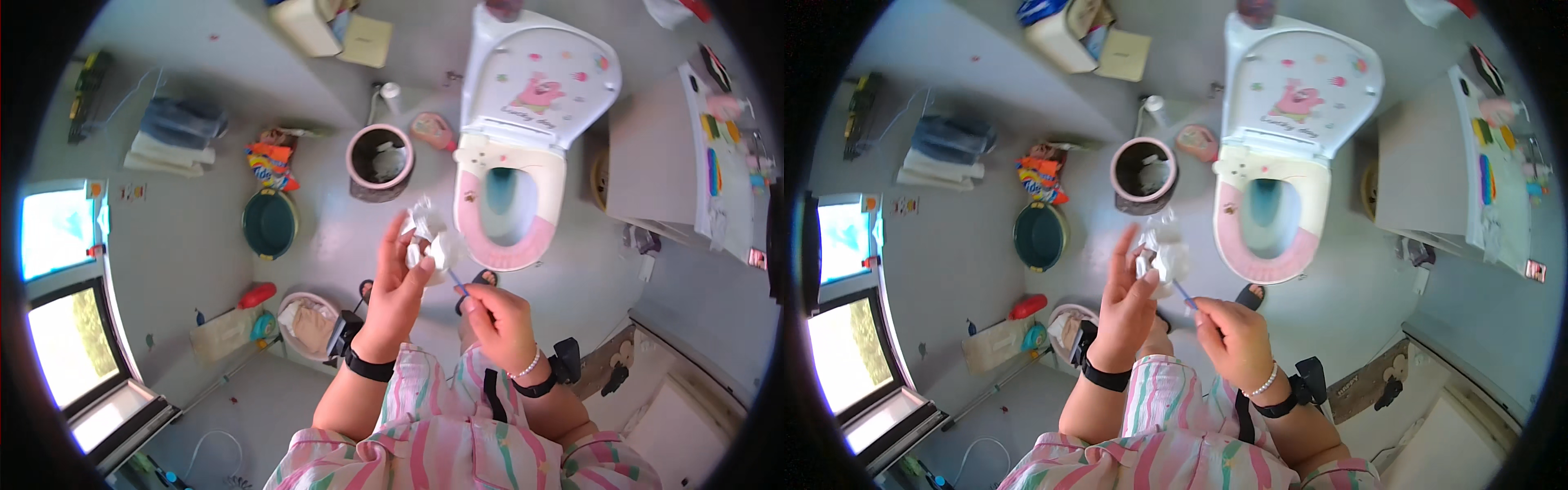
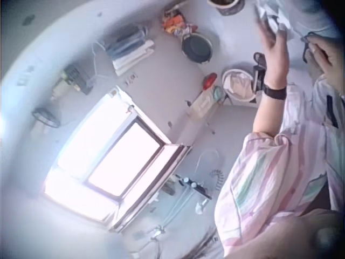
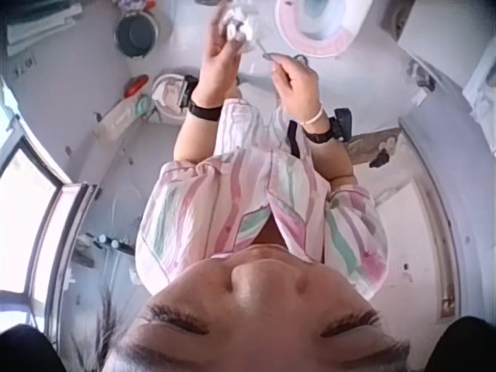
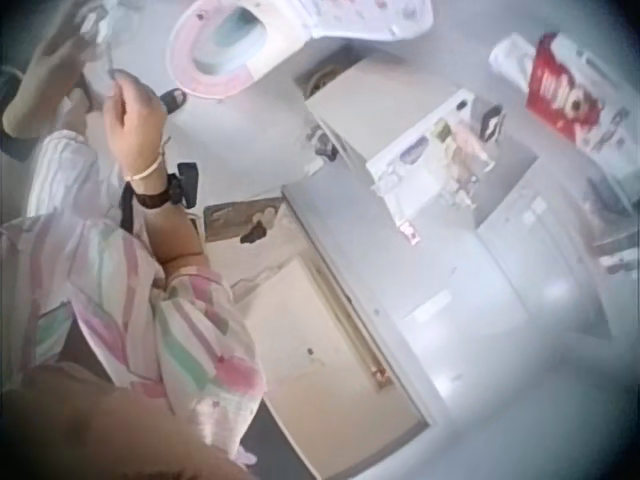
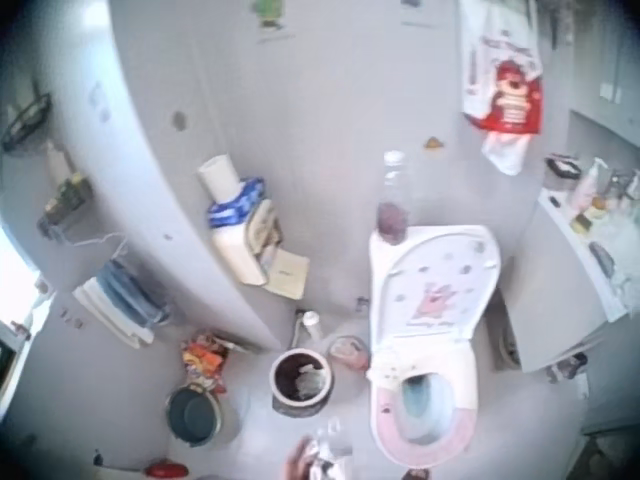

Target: Cleaning the surfaces of a toilet seat and the surrounding ceramic exterior using wet wipes and a small brush.

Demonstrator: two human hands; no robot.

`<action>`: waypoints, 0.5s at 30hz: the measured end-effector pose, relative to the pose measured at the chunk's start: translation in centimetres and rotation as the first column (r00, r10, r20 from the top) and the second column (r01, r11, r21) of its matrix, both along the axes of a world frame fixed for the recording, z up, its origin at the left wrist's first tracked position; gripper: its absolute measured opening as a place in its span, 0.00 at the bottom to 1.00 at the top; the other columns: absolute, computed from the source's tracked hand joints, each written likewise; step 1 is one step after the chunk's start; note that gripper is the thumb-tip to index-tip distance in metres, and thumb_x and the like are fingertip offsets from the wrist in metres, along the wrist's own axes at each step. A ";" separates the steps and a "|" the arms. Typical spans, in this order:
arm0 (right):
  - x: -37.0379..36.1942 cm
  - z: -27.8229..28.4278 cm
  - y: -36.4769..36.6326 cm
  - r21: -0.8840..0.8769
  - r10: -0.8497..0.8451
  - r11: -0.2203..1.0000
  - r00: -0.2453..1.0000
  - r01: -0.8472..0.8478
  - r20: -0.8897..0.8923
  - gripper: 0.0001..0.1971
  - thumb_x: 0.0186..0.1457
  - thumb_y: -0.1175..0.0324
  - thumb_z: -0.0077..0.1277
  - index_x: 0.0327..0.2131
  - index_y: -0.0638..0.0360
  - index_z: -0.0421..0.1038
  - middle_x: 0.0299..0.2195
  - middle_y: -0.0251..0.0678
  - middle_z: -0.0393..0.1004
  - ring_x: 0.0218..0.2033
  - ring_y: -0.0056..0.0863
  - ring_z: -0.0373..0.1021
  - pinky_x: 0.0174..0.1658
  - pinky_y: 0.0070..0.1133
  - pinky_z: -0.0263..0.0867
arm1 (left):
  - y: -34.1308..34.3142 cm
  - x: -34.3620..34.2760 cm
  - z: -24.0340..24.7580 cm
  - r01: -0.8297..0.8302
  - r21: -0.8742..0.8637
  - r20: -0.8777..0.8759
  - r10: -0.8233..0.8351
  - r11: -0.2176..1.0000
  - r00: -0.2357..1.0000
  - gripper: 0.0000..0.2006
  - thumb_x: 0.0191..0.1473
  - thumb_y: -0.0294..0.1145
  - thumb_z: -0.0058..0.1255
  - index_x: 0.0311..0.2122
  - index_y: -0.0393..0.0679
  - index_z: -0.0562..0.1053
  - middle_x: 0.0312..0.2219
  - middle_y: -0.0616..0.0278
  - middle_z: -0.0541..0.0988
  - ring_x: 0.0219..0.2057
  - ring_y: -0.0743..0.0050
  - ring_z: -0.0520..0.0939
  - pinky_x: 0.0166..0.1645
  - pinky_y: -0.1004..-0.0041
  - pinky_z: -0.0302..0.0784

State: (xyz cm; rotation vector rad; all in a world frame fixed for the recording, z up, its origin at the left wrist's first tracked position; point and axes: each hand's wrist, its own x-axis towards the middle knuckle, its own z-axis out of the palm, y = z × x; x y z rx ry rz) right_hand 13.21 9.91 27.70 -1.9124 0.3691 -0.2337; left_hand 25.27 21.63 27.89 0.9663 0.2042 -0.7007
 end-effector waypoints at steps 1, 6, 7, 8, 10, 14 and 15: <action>-1.3 0.1 -2.0 0.057 -0.091 0.994 0.996 0.092 -0.021 0.08 0.54 0.78 0.50 0.39 0.64 0.74 0.19 0.37 0.70 0.18 0.28 0.66 0.24 0.24 0.62 | -1.1 -0.8 -0.5 0.184 0.176 0.078 -0.200 0.967 0.977 0.21 0.56 0.23 0.44 0.56 0.38 0.64 0.44 0.61 0.71 0.44 0.74 0.73 0.51 0.75 0.67; -6.1 1.4 -10.9 0.082 -0.211 0.972 0.969 0.222 -0.130 0.08 0.57 0.76 0.49 0.41 0.64 0.74 0.17 0.33 0.66 0.17 0.17 0.59 0.23 0.18 0.58 | -8.1 -4.8 -0.9 0.282 0.193 0.126 -0.308 0.940 0.943 0.09 0.61 0.33 0.50 0.42 0.40 0.73 0.31 0.72 0.74 0.32 0.88 0.71 0.39 0.83 0.66; -6.6 1.4 -11.9 0.093 -0.259 0.959 0.961 0.269 -0.100 0.08 0.58 0.75 0.50 0.41 0.64 0.74 0.16 0.31 0.65 0.17 0.16 0.58 0.23 0.17 0.57 | -9.5 -5.3 -0.8 0.293 0.193 0.127 -0.320 0.936 0.939 0.09 0.61 0.33 0.50 0.42 0.40 0.73 0.31 0.72 0.74 0.32 0.88 0.71 0.39 0.83 0.66; -7.3 1.1 -12.9 0.095 -0.270 0.955 0.958 0.279 -0.100 0.08 0.58 0.75 0.50 0.41 0.64 0.74 0.16 0.31 0.65 0.17 0.16 0.58 0.23 0.17 0.57 | -10.8 -5.6 -0.5 0.240 0.115 0.026 -0.244 0.964 0.969 0.08 0.62 0.33 0.49 0.41 0.40 0.73 0.31 0.71 0.75 0.32 0.86 0.72 0.40 0.82 0.67; -8.5 0.5 -14.6 0.111 -0.337 0.928 0.929 0.355 -0.152 0.08 0.58 0.75 0.50 0.41 0.65 0.74 0.16 0.30 0.65 0.17 0.15 0.58 0.23 0.16 0.57 | -12.8 -5.9 -0.5 0.185 0.047 -0.085 -0.180 0.982 0.980 0.08 0.63 0.33 0.47 0.41 0.40 0.73 0.31 0.69 0.76 0.32 0.84 0.74 0.40 0.81 0.69; -8.4 1.5 -16.5 0.218 -0.292 0.918 0.937 0.330 -0.190 0.08 0.59 0.75 0.49 0.41 0.65 0.74 0.17 0.29 0.65 0.19 0.14 0.59 0.23 0.16 0.57 | -15.2 -4.6 -0.5 0.212 0.029 -0.122 -0.207 0.977 0.971 0.15 0.64 0.39 0.43 0.43 0.38 0.72 0.32 0.63 0.75 0.33 0.73 0.76 0.39 0.72 0.74; -8.0 1.5 -16.7 0.215 -0.303 0.915 0.933 0.341 -0.192 0.08 0.59 0.75 0.49 0.41 0.65 0.74 0.17 0.29 0.65 0.19 0.14 0.59 0.23 0.16 0.57 | -15.7 -4.0 -0.6 0.212 -0.007 -0.192 -0.209 0.977 0.959 0.17 0.65 0.41 0.42 0.44 0.36 0.73 0.32 0.62 0.75 0.32 0.72 0.76 0.38 0.71 0.74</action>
